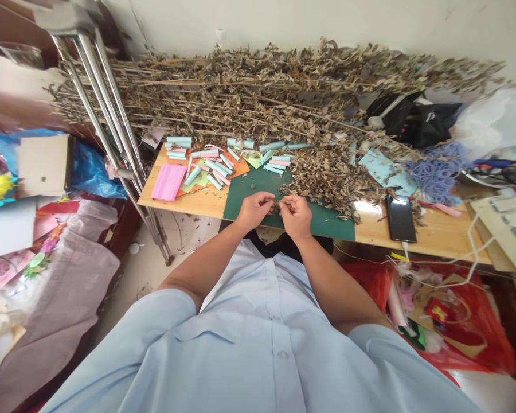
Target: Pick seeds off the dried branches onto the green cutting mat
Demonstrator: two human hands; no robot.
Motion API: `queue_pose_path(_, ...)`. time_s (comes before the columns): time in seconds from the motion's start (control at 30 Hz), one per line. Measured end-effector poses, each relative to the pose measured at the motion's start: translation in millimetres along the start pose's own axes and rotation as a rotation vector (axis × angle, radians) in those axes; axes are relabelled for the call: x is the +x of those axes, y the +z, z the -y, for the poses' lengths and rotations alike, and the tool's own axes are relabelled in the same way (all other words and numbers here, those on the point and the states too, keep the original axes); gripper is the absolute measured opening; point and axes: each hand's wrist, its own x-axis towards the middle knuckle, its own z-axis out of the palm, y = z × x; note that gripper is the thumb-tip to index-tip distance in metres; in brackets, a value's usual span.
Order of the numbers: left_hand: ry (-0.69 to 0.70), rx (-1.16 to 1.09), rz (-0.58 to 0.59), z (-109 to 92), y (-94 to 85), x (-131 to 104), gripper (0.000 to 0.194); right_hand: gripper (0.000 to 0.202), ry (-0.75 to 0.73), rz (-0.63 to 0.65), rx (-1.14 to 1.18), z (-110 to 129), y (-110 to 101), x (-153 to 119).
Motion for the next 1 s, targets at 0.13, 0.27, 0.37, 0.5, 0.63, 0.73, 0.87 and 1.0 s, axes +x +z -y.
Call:
queue_pose_path(0.13,-0.009,0.033,0.028,0.7,0.8,-0.7,0.025,0.023,-0.036,0.023,-0.062,-0.1,0.0,-0.7)
queue_pose_path(0.27,-0.018,0.027,0.033,-1.8,1.3,-1.7,0.024,0.020,-0.106,0.034,-0.177,3.5,-2.3,-3.0)
queue_pose_path(0.37,-0.013,0.005,0.030,-4.7,0.8,-1.7,0.022,0.020,-0.179,0.050,-0.230,6.1,-4.0,-4.5)
queue_pose_path(0.5,-0.024,-0.016,0.005,-7.2,0.2,-0.8,0.019,0.020,-0.282,0.080,-0.309,7.4,-4.7,-5.9)
queue_pose_path(0.63,-0.024,-0.027,0.032,-5.3,0.4,-0.7,0.018,0.018,-0.311,0.056,-0.355,6.2,-4.1,-5.9)
queue_pose_path(0.73,-0.016,-0.020,0.054,-2.8,0.3,-1.7,0.020,0.017,-0.236,0.026,-0.323,4.4,-3.9,-5.1)
queue_pose_path(0.87,0.106,0.081,0.035,0.0,-2.2,-2.3,0.019,0.022,-0.120,0.025,-0.200,1.3,-4.0,-4.2)
queue_pose_path(1.0,0.238,0.178,0.002,4.4,-4.8,-0.6,0.019,0.023,-0.097,0.038,-0.158,0.2,-3.3,-4.2)
